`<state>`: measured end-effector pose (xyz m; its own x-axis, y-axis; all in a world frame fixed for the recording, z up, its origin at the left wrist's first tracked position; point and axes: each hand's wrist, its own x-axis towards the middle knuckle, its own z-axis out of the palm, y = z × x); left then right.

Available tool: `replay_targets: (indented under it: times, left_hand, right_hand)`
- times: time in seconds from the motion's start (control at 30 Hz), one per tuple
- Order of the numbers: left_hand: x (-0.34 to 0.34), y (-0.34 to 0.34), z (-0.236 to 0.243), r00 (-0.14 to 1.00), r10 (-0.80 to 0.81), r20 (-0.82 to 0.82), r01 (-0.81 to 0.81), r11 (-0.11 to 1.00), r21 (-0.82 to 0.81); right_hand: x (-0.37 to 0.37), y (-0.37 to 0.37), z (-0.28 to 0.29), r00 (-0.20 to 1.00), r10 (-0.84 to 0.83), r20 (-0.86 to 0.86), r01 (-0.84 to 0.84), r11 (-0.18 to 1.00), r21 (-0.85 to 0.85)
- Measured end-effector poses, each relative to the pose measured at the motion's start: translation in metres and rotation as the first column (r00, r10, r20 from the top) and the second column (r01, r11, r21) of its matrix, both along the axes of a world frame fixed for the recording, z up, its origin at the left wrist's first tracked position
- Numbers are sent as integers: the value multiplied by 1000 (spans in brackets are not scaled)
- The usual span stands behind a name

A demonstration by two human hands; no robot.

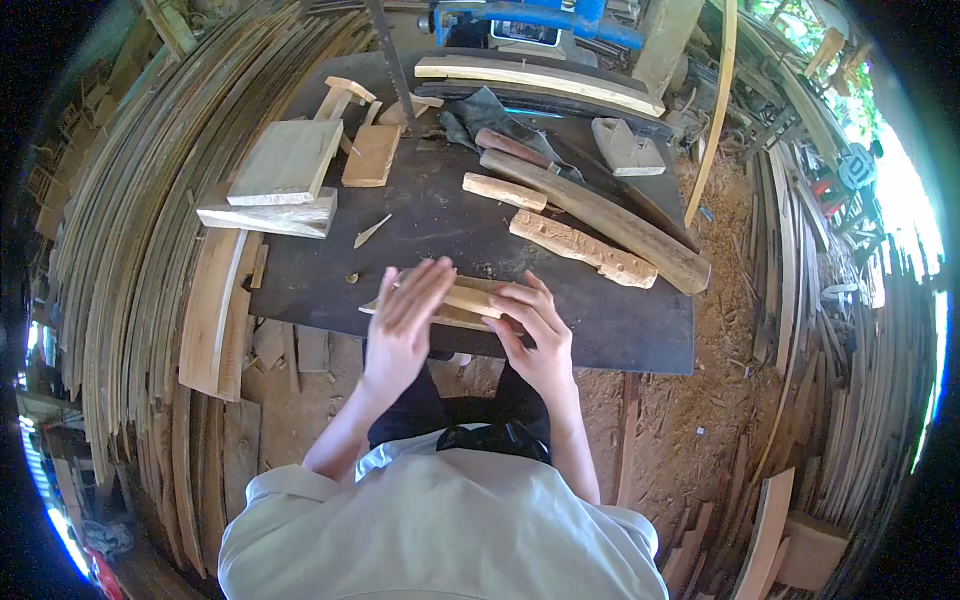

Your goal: The person carves a small wooden piece using a chisel and mallet, then smooths it with sandpaper. They handle multiple small wooden pieces, inspecting and sanding them on a workbench in a workshop.

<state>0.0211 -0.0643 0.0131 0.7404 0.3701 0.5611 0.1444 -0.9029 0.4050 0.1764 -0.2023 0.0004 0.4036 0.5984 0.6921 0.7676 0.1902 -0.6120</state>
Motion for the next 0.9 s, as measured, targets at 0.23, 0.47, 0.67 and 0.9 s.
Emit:
replay_targets:
  times: [0.23, 0.47, 0.67, 0.9]
  left_hand:
    - [3, -12, 1, 999, -23, 48, 27, 997, -78]
    - [2, 11, 4, 994, 90, 59, -83, 990, -115]
    - [7, -13, 2, 999, -24, 40, 26, 999, -44]
    - [10, -19, 1, 992, -100, 72, 109, 984, -142]
  right_hand:
    - [0, 0, -4, 999, 35, -31, -34, 999, 18]
    - [-1, 1, 2, 998, 6, -67, -8, 1000, -25]
    - [2, -3, -4, 995, 35, -96, -39, 999, -37]
    - [1, 0, -1, 995, 38, -91, -42, 998, -49]
